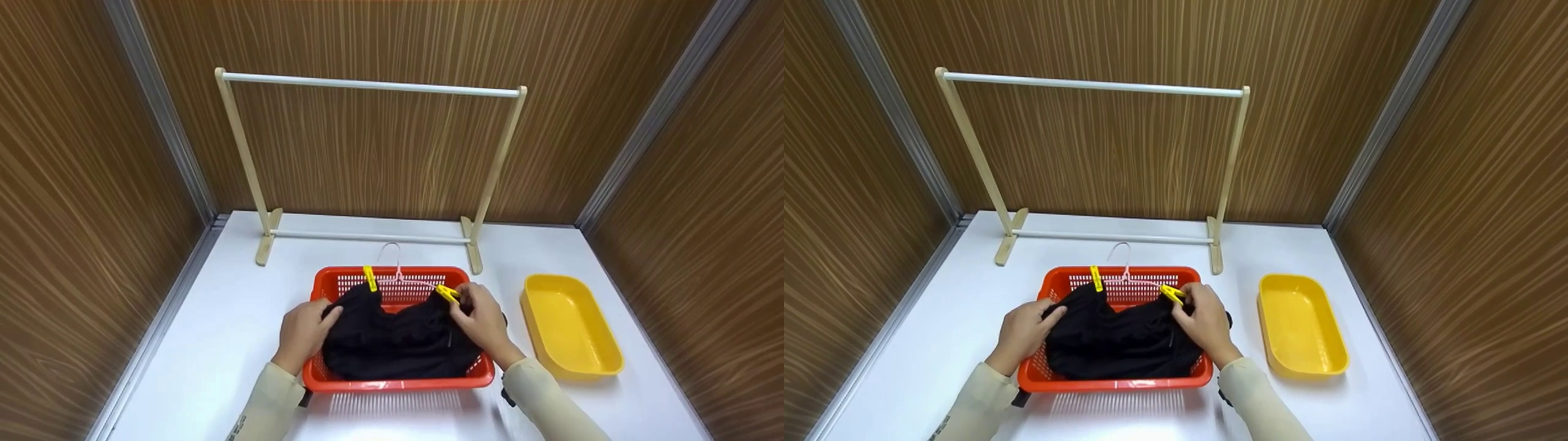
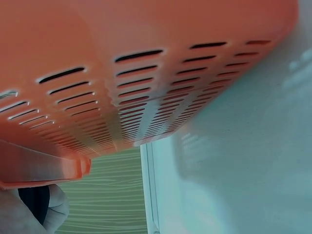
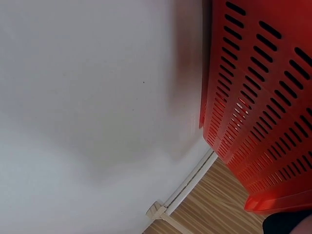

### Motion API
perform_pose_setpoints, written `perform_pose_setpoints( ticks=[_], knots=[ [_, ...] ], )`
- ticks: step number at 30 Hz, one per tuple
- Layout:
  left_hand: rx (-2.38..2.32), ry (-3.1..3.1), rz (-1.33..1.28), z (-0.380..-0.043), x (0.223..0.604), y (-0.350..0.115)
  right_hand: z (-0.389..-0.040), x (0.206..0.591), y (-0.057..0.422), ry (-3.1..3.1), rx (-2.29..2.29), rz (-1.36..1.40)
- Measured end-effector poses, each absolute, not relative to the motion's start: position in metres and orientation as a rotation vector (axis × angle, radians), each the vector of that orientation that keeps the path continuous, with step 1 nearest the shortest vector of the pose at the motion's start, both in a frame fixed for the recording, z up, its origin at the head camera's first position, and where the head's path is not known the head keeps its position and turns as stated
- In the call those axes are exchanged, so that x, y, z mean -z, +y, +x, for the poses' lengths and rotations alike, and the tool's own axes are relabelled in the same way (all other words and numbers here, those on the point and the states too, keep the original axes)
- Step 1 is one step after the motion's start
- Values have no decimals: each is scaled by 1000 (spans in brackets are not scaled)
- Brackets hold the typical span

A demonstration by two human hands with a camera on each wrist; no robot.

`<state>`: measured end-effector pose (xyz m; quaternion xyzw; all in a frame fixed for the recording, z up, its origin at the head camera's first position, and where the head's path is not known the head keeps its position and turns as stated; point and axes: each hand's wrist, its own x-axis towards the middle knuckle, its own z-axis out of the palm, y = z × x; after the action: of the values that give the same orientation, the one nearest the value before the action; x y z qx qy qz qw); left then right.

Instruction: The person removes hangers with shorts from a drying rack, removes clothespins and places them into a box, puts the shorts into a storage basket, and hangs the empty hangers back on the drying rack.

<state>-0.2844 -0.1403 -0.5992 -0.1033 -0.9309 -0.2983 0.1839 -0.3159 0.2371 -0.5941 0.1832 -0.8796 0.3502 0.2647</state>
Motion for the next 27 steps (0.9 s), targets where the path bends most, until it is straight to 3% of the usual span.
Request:
perform_pose_setpoints(
  ticks=[27],
  knots=[
    [800, -2646, -248, -288, 599, -140, -314, 597, 235, -2395, -955, 445]
  ],
)
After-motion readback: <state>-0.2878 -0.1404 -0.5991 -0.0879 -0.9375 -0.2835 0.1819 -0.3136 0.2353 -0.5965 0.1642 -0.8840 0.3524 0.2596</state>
